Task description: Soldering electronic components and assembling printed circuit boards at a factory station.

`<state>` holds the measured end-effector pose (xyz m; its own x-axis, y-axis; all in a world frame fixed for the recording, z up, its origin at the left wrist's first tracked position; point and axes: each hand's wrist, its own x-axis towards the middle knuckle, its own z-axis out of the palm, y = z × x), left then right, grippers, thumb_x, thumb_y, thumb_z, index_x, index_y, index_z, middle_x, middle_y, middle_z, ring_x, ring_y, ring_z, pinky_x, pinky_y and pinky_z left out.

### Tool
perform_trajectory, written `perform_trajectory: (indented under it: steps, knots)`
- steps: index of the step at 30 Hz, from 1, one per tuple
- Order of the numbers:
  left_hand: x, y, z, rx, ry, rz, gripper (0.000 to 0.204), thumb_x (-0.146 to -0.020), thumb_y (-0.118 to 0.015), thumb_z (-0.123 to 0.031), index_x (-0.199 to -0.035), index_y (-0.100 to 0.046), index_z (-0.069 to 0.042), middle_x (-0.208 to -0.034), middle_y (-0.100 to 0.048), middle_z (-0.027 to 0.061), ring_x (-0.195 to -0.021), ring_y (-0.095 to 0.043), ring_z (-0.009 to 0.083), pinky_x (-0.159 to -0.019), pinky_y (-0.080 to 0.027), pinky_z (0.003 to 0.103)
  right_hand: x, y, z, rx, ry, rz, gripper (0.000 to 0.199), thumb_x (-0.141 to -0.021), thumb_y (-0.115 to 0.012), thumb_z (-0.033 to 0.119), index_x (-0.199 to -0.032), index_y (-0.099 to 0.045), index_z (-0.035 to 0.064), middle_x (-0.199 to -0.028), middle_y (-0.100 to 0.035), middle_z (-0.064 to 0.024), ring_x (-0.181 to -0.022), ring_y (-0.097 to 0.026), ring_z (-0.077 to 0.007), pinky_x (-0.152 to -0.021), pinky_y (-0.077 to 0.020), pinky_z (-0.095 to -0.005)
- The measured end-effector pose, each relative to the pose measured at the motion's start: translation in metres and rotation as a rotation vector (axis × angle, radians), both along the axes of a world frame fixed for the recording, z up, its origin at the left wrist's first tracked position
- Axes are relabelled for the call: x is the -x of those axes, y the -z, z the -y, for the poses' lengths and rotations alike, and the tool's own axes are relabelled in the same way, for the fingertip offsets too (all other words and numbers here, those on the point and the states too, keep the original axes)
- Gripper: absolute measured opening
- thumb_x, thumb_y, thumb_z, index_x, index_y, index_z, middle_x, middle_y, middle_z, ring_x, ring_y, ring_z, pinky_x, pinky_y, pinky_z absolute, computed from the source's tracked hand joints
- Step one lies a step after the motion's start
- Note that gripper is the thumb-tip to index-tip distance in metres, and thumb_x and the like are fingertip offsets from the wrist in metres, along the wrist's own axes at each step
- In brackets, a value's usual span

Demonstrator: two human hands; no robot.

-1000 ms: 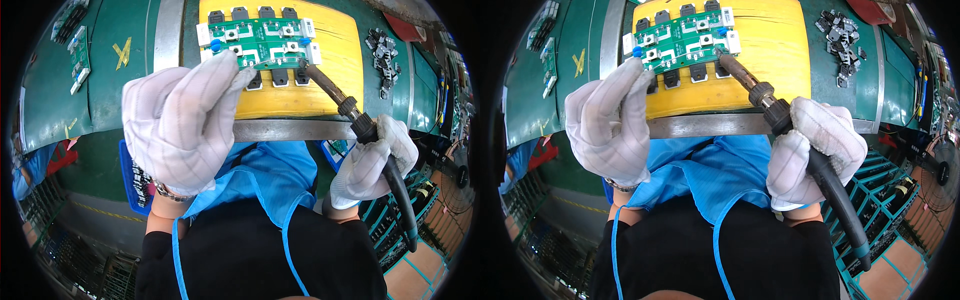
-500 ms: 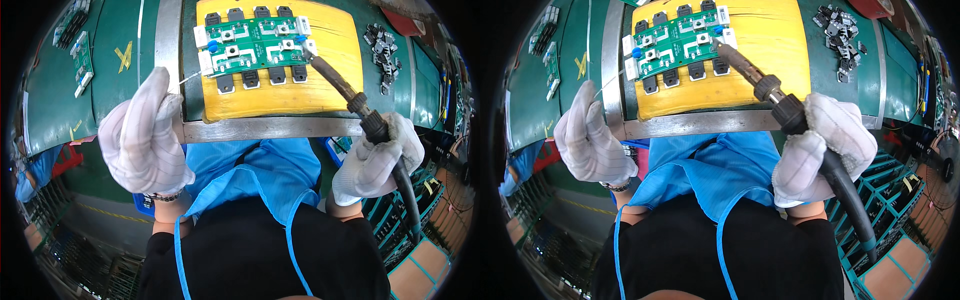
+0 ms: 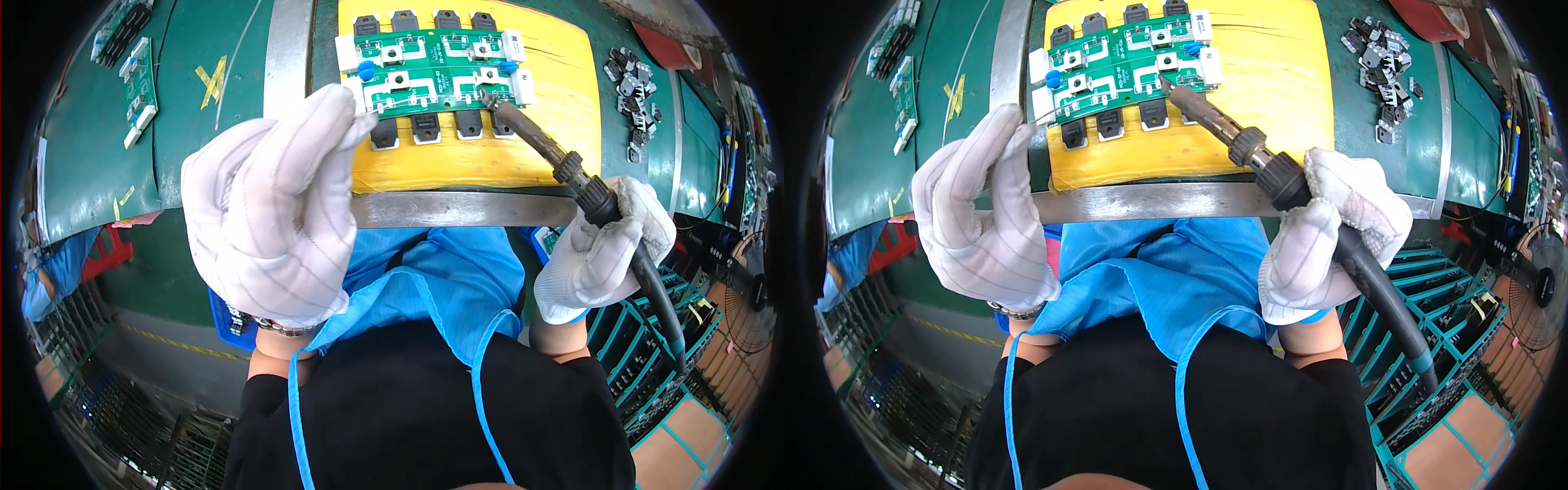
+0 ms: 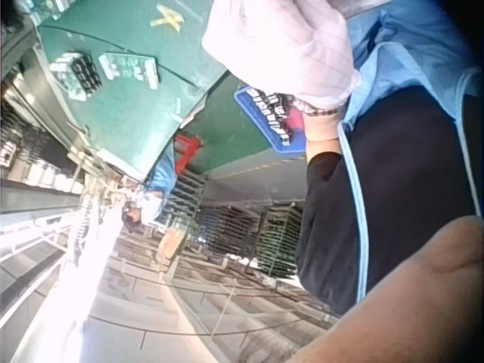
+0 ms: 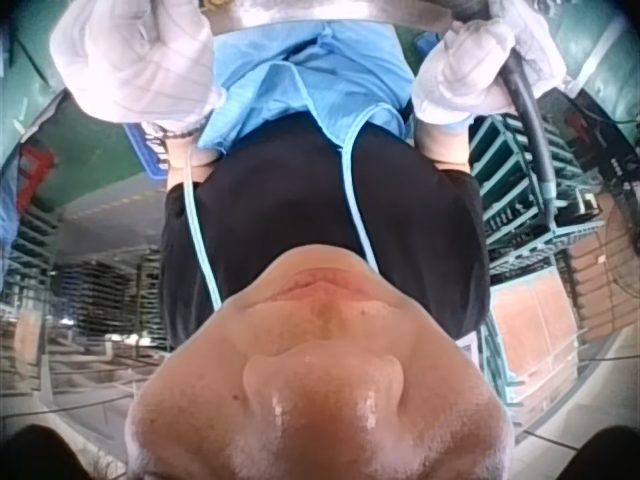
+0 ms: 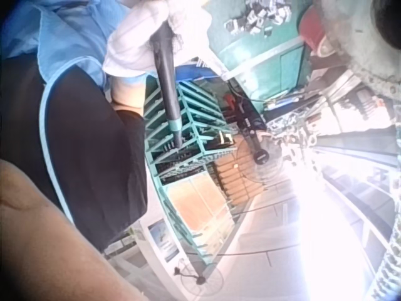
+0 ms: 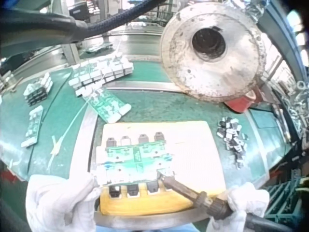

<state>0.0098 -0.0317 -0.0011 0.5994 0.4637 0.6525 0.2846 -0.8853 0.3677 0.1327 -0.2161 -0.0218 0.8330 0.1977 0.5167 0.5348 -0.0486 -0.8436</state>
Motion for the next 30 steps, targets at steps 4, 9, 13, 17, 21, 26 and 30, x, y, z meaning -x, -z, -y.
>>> perform_trajectory:
  steps: [4, 9, 13, 17, 21, 26, 30]
  knots:
    - [-0.006, -0.004, 0.000, 0.024, 0.035, 0.006, 0.021, -0.074, -0.077, -0.002, -0.094, -0.074, -0.010, -0.091, -0.072, 0.0009, -0.082, -0.061, 0.0158, -0.073, -0.051, 0.027, -0.005, 0.002, 0.006, 0.041, -0.069, -0.003, 0.032, -0.089, -0.066, 0.030, -0.097, -0.054, 0.0010, -0.089, -0.063, -0.0146, -0.080, -0.059, -0.0205, -0.074, -0.0480, -0.0333]
    - [-0.009, 0.004, -0.004, -0.026, 0.061, -0.032, 0.026, -0.071, -0.078, -0.002, -0.094, -0.075, -0.013, -0.088, -0.072, -0.0017, -0.079, -0.061, 0.0164, -0.072, -0.052, 0.028, -0.004, -0.001, 0.003, 0.080, -0.054, 0.020, 0.026, -0.090, -0.062, 0.025, -0.097, -0.055, 0.0010, -0.090, -0.063, -0.0141, -0.080, -0.059, -0.0210, -0.074, -0.0479, -0.0340]
    - [-0.010, 0.002, -0.003, -0.027, 0.072, -0.051, 0.026, -0.071, -0.078, -0.003, -0.094, -0.074, -0.013, -0.087, -0.072, -0.0028, -0.078, -0.061, 0.0164, -0.072, -0.052, 0.028, -0.011, 0.008, 0.000, 0.075, 0.017, 0.190, 0.028, -0.095, -0.050, 0.023, -0.100, -0.053, -0.0042, -0.086, -0.054, -0.0131, -0.055, -0.044, -0.0058, -0.050, -0.0344, -0.0174]
    - [-0.010, 0.004, -0.002, -0.022, 0.073, -0.090, 0.023, -0.073, -0.078, -0.004, -0.094, -0.074, -0.012, -0.088, -0.072, -0.0022, -0.081, -0.063, 0.0172, -0.074, -0.052, 0.028, -0.006, 0.005, 0.005, 0.088, -0.061, 0.053, 0.028, -0.092, -0.057, 0.025, -0.099, -0.054, -0.0015, -0.089, -0.058, -0.0139, -0.067, -0.051, -0.0133, -0.063, -0.0410, -0.0256]
    - [-0.014, 0.007, -0.002, 0.100, 0.038, 0.098, 0.018, -0.080, -0.073, -0.003, -0.097, -0.072, -0.009, -0.092, -0.071, 0.0021, -0.085, -0.063, 0.0184, -0.079, -0.051, 0.029, -0.008, 0.005, 0.010, 0.025, -0.089, -0.001, 0.030, -0.088, -0.065, 0.028, -0.097, -0.054, 0.0009, -0.090, -0.062, -0.0139, -0.080, -0.058, -0.0202, -0.075, -0.0475, -0.0338]
    - [-0.010, 0.003, -0.006, 0.012, 0.082, -0.001, 0.018, -0.081, -0.070, 0.001, -0.098, -0.071, -0.007, -0.093, -0.070, 0.0031, -0.088, -0.062, 0.0187, -0.082, -0.050, 0.030, -0.002, 0.003, -0.001, -0.183, 0.083, -0.042, 0.030, -0.087, -0.066, 0.028, -0.093, -0.054, 0.0016, -0.085, -0.061, -0.0119, -0.080, -0.058, -0.0196, -0.075, -0.0482, -0.0338]
    - [-0.010, 0.005, -0.004, -0.018, 0.049, -0.012, 0.022, -0.078, -0.072, 0.002, -0.097, -0.073, -0.009, -0.091, -0.070, 0.0021, -0.086, -0.062, 0.0184, -0.081, -0.050, 0.030, -0.004, 0.004, 0.005, -0.006, -0.055, -0.045, 0.028, -0.088, -0.063, 0.028, -0.091, -0.056, 0.0017, -0.084, -0.062, -0.0124, -0.079, -0.058, -0.0198, -0.075, -0.0482, -0.0335]
